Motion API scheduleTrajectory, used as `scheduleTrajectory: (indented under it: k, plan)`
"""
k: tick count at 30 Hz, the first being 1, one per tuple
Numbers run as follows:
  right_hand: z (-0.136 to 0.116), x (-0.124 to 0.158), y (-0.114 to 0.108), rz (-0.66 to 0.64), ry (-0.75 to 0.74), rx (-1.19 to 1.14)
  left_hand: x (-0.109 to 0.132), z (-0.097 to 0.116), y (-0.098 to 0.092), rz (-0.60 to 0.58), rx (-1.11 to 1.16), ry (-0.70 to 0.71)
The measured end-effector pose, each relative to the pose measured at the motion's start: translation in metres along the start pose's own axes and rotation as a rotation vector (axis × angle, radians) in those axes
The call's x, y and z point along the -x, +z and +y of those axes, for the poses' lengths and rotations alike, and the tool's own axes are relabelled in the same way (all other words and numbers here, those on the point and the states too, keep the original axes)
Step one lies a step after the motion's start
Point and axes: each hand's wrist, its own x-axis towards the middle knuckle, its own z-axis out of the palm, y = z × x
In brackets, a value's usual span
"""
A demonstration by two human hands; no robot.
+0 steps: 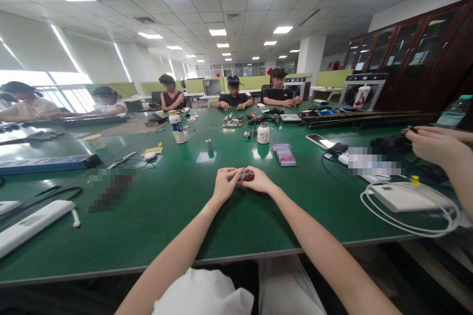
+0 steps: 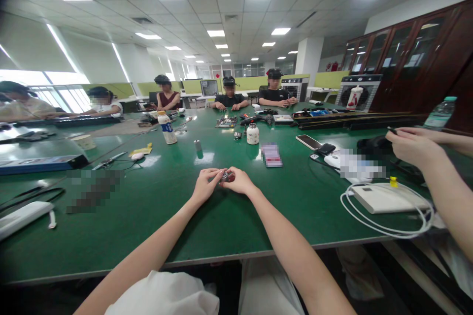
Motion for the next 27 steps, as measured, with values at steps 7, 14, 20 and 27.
scheduleTrajectory:
  k: [7, 14, 20, 27]
  plan:
    - [-0.0008, 0.0003, -0.0008, 0.004, -0.001, 0.009, 0.0000, 0.0025, -0.0004, -0.006, 0.025, 0.005]
    - [0.0001, 0.0001, -0.0007, -0.010, 0.004, 0.019, 0.0003, 0.0078, -0.0058, 0.123, 0.032, -0.036]
    - [0.0035, -0.0020, 0.0026, 0.001, -0.017, 0.015, 0.0019, 0.0076, -0.0010, 0.040, -0.025, 0.026]
    - [0.0007, -0.0007, 0.0017, -0.008, 0.019, 0.030, -0.0048, 0.0048, -0.0053, 0.130, -0.094, -0.019]
